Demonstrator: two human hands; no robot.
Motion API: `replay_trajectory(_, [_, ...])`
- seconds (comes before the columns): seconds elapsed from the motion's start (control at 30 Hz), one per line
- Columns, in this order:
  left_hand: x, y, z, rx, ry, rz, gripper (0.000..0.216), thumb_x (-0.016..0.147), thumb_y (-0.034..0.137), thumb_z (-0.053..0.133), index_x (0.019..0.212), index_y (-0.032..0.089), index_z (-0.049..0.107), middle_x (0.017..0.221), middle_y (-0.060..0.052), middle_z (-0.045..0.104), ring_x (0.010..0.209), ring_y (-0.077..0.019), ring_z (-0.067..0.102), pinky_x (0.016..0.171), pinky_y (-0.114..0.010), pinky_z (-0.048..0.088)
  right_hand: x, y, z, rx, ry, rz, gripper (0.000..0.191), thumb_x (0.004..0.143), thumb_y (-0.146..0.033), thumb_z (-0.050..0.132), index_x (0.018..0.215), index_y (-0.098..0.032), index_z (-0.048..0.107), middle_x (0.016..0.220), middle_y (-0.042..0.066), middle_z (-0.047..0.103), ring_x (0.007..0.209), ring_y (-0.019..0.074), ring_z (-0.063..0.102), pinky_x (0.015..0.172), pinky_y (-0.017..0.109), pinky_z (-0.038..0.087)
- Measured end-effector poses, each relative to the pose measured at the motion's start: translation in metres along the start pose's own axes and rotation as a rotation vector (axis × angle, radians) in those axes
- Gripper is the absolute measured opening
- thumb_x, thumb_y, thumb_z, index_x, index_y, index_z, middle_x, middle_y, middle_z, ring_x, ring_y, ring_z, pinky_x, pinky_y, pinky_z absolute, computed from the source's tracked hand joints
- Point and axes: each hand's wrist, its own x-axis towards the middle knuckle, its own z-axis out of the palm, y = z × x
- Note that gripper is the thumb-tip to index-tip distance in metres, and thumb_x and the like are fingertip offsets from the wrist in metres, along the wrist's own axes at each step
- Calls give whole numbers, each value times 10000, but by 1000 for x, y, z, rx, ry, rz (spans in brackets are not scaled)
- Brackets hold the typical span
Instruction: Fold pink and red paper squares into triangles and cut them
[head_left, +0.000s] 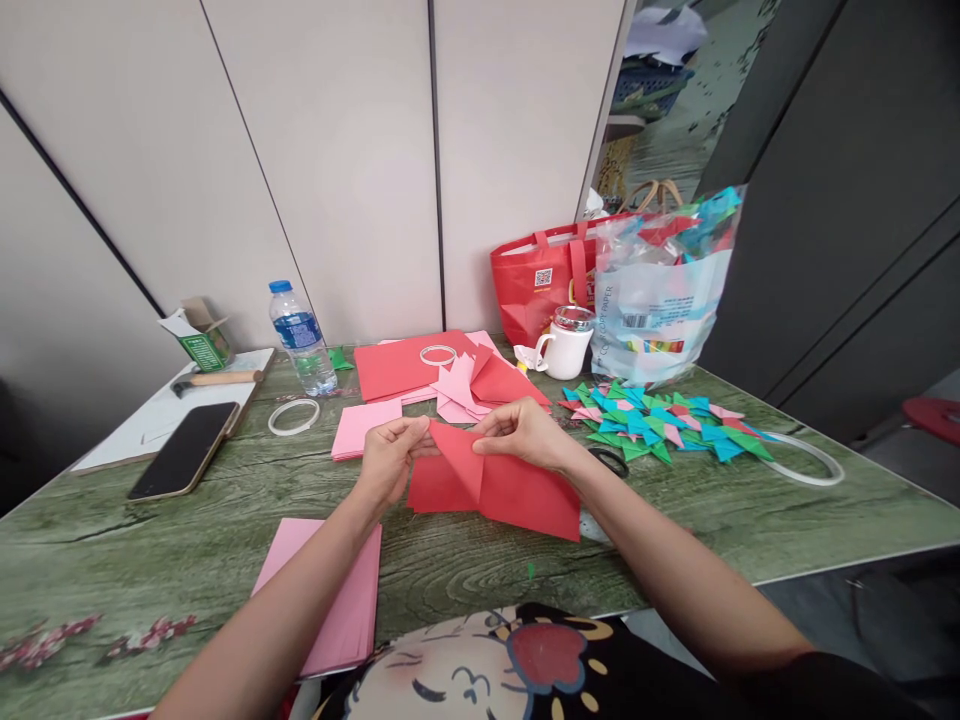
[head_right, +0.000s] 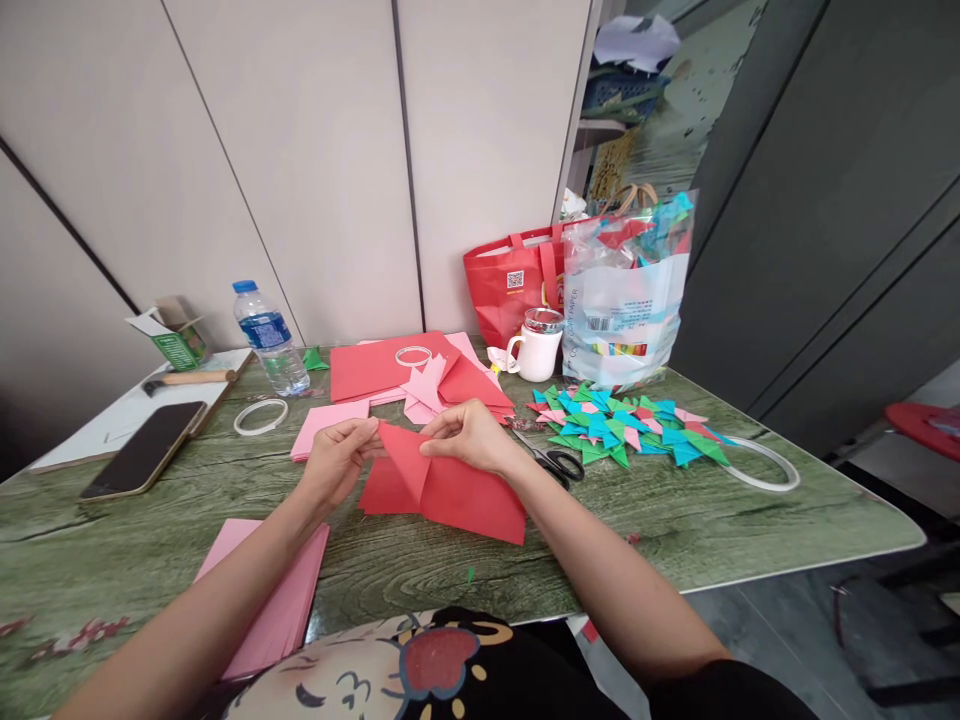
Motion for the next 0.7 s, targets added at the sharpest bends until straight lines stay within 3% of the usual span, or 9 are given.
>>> replay_trajectory(0.17, [1, -2, 1, 0, 61, 44, 222, 561, 315, 746, 645, 125, 669, 566, -33, 665, 521, -160, 613, 547, -288, 510, 0, -2, 3, 16, 3, 14, 265, 524, -309, 746, 702, -124, 679, 651, 37, 673, 575, 124, 590, 553, 234, 445])
replay_trajectory(0.3, [1, 1, -1, -4, -15, 42, 300, 599, 367, 724, 763, 121, 676, 623, -57, 683, 572, -178, 636, 576, -304, 523, 0, -3, 2, 35, 26, 36, 244, 510, -279, 751, 674, -118, 670, 609, 24, 655, 549, 111, 572, 536, 224, 429])
replay_trajectory(0.47, [0, 5, -1, -10, -68, -31, 399, 654, 487, 646, 767, 105, 666, 651, -88, 686, 573, -184, 643, 586, -313, 525, 0, -3, 0, 35, 40, 36, 233, 507, -258, 751, 676, -121, 667, 606, 17, 647, 545, 100, 560, 535, 215, 424])
replay_trajectory(0.6, [-1, 3, 0, 84, -206, -54, 301, 625, 390, 703, 722, 107, 669, 681, -74, 690, 618, -196, 649, 619, -319, 528, -1, -3, 0, 42, 19, 34, 257, 506, -276, 755, 690, -118, 669, 617, 24, 652, 541, 101, 557, 525, 215, 421])
replay_trajectory(0.7, [-2, 1, -1, 108, -219, -69, 250, 634, 347, 705, 672, 104, 659, 652, -60, 682, 602, -186, 641, 624, -320, 530, -1, -2, -1, 34, -2, 22, 267, 511, -286, 754, 699, -115, 674, 633, 30, 658, 549, 104, 560, 528, 216, 422])
